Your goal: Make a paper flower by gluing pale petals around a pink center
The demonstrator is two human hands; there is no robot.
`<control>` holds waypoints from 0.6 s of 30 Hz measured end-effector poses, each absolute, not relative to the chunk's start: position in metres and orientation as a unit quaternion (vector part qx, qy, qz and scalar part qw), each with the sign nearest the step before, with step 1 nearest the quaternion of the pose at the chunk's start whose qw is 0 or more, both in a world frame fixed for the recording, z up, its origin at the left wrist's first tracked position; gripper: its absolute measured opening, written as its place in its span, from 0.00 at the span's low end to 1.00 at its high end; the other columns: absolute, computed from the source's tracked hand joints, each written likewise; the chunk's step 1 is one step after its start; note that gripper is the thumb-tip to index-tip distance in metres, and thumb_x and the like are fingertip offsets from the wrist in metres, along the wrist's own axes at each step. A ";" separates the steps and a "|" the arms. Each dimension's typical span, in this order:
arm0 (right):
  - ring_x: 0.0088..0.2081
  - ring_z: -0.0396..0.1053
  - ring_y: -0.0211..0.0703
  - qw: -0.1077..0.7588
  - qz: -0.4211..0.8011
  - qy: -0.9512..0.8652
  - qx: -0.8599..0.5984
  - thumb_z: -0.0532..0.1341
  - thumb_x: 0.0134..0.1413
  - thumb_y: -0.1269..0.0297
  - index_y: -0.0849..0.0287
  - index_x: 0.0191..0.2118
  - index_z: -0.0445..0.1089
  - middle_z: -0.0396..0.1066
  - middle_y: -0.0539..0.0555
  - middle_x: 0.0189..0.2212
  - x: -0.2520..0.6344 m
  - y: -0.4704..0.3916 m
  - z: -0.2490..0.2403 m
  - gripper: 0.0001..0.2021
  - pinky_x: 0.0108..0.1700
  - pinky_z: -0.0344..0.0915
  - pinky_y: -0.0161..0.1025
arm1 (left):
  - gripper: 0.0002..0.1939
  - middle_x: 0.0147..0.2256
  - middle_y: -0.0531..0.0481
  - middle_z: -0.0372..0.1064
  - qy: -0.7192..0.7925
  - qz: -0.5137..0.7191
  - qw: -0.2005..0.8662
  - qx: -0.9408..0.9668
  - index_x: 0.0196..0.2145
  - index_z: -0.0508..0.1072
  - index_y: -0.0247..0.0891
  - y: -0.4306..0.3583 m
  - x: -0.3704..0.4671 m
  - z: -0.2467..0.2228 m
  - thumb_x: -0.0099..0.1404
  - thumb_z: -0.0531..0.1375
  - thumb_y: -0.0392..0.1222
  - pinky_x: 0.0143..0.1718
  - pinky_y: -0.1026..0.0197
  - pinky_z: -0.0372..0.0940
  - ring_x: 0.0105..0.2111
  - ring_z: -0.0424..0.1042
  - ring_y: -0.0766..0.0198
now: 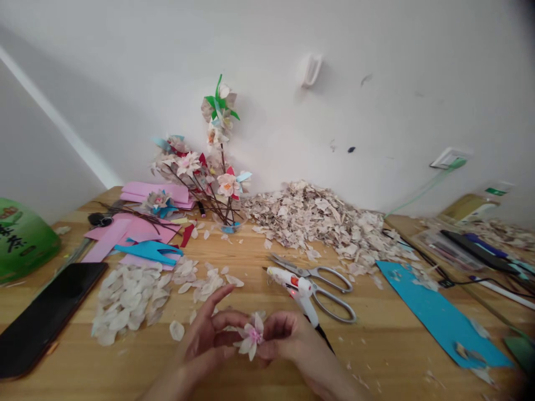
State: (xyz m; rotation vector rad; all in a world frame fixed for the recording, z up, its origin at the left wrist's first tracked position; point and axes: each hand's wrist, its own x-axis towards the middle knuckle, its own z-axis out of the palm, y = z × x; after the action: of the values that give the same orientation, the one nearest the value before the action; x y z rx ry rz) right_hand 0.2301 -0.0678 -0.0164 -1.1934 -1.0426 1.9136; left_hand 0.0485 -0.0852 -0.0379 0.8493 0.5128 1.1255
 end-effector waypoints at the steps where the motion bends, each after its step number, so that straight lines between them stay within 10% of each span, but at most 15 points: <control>1: 0.18 0.67 0.35 0.327 0.728 -0.396 -0.453 0.73 0.21 0.67 0.60 0.17 0.72 0.71 0.47 0.15 0.230 -0.068 -0.017 0.11 0.24 0.63 0.32 | 0.32 0.35 0.50 0.76 0.229 0.518 0.726 0.390 0.52 0.62 0.53 -0.085 0.049 -0.038 0.51 0.66 0.40 0.39 0.57 0.64 0.38 0.74 0.57; 18: 0.18 0.66 0.35 0.359 0.733 -0.374 -0.441 0.72 0.24 0.68 0.60 0.17 0.72 0.71 0.48 0.16 0.229 -0.069 -0.018 0.09 0.25 0.64 0.34 | 0.33 0.35 0.52 0.76 0.260 0.510 0.747 0.339 0.48 0.66 0.53 -0.083 0.050 -0.049 0.44 0.68 0.35 0.36 0.60 0.64 0.40 0.73 0.57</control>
State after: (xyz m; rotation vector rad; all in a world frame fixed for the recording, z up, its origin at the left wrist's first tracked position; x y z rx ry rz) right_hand 0.2293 -0.0688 -0.0176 -1.1373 -0.9659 1.8897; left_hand 0.0505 -0.0833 -0.0486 0.7407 0.5679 1.1163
